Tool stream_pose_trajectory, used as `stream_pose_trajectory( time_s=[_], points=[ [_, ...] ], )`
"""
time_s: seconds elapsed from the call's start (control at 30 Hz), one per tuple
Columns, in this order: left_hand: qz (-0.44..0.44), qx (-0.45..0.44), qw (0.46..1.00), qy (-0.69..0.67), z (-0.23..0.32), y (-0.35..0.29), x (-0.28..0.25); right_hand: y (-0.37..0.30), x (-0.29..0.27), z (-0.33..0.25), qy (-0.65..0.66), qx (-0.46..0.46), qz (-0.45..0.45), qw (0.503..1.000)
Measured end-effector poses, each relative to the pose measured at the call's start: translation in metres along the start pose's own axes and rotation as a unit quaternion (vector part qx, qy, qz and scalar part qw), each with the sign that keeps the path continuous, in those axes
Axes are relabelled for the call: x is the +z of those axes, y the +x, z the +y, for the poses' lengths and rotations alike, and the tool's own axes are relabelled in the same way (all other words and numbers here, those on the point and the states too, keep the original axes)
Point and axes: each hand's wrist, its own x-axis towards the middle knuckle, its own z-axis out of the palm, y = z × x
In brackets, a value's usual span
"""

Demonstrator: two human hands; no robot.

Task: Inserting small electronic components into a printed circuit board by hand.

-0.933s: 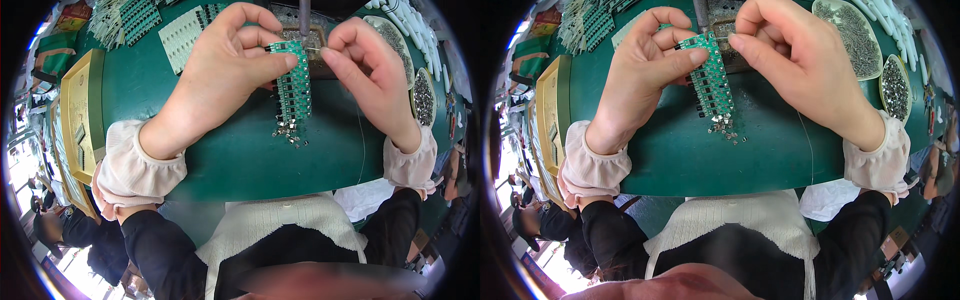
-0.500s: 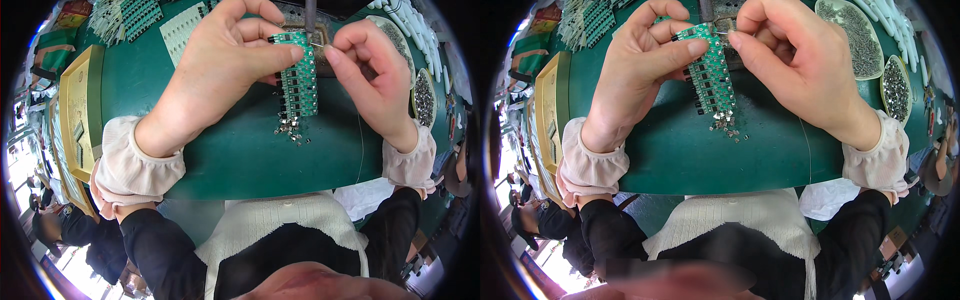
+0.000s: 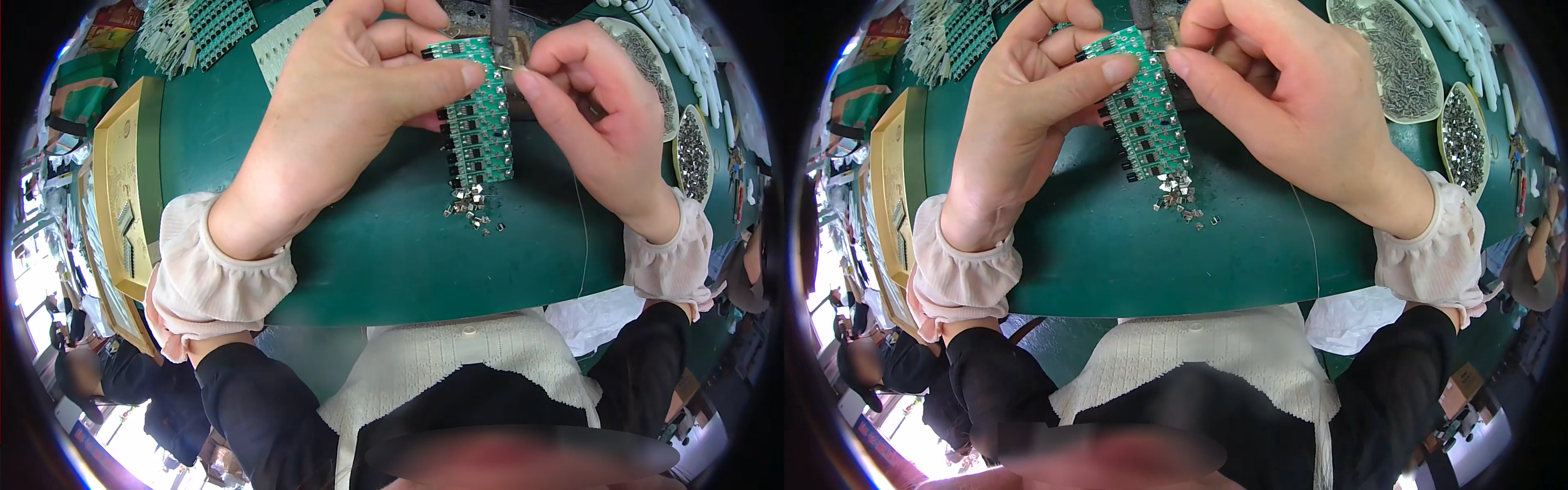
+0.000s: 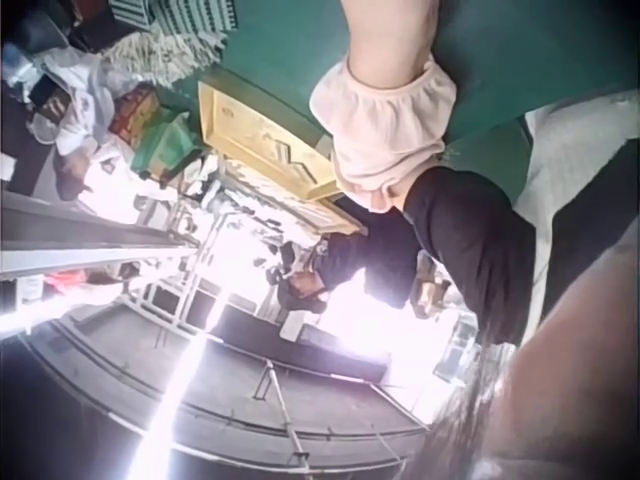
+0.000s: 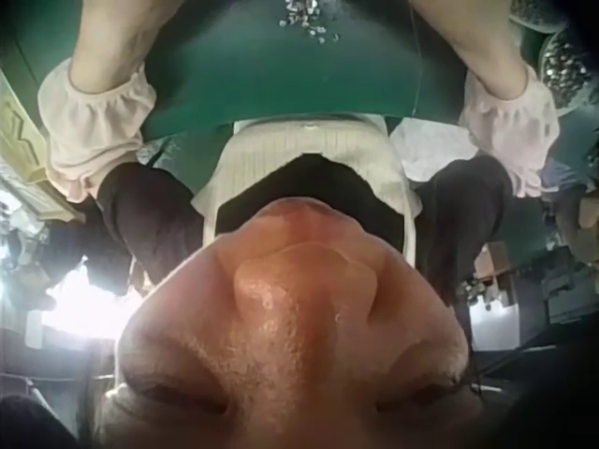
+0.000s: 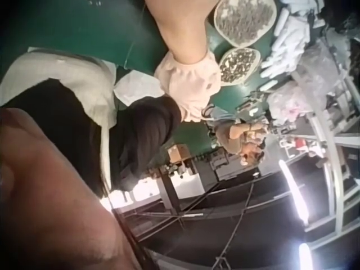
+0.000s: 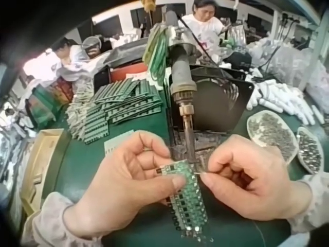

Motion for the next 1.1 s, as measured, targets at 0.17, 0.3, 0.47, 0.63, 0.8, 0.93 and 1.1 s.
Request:
stream_pose_trajectory(
  time_s=[0.17,0.3,0.47,0.63,0.8,0.93,1.1],
  points=[
    [-0.190,0.257,0.947,-0.018,-0.038,0.047,-0.029,0.003,-0.001,-0.011,0.071,0.083,-0.004,0.994],
    [-0.020,0.008,1.000,-0.011,-0.005,0.008,0.003,-0.005,-0.012,-0.003,0.100,0.130,-0.010,0.986],
    [-0.316,0.382,0.868,-0.001,-0.042,0.049,-0.035,-0.003,-0.021,-0.019,-0.085,0.053,-0.232,0.967],
    [-0.020,-0.058,0.998,0.019,-0.009,0.007,-0.006,-0.024,-0.010,-0.022,-0.065,0.039,-0.319,0.945],
    [-0.033,0.038,0.997,0.065,-0.023,0.008,-0.013,-0.027,0.002,-0.013,-0.049,-0.013,-0.322,0.946],
    [-0.062,0.034,0.996,0.062,-0.026,0.009,-0.014,-0.022,-0.002,-0.016,-0.054,0.012,-0.308,0.950],
    [-0.048,0.016,0.996,0.068,-0.034,0.009,-0.016,-0.016,-0.003,-0.014,-0.027,0.039,-0.232,0.972]
  ],
)
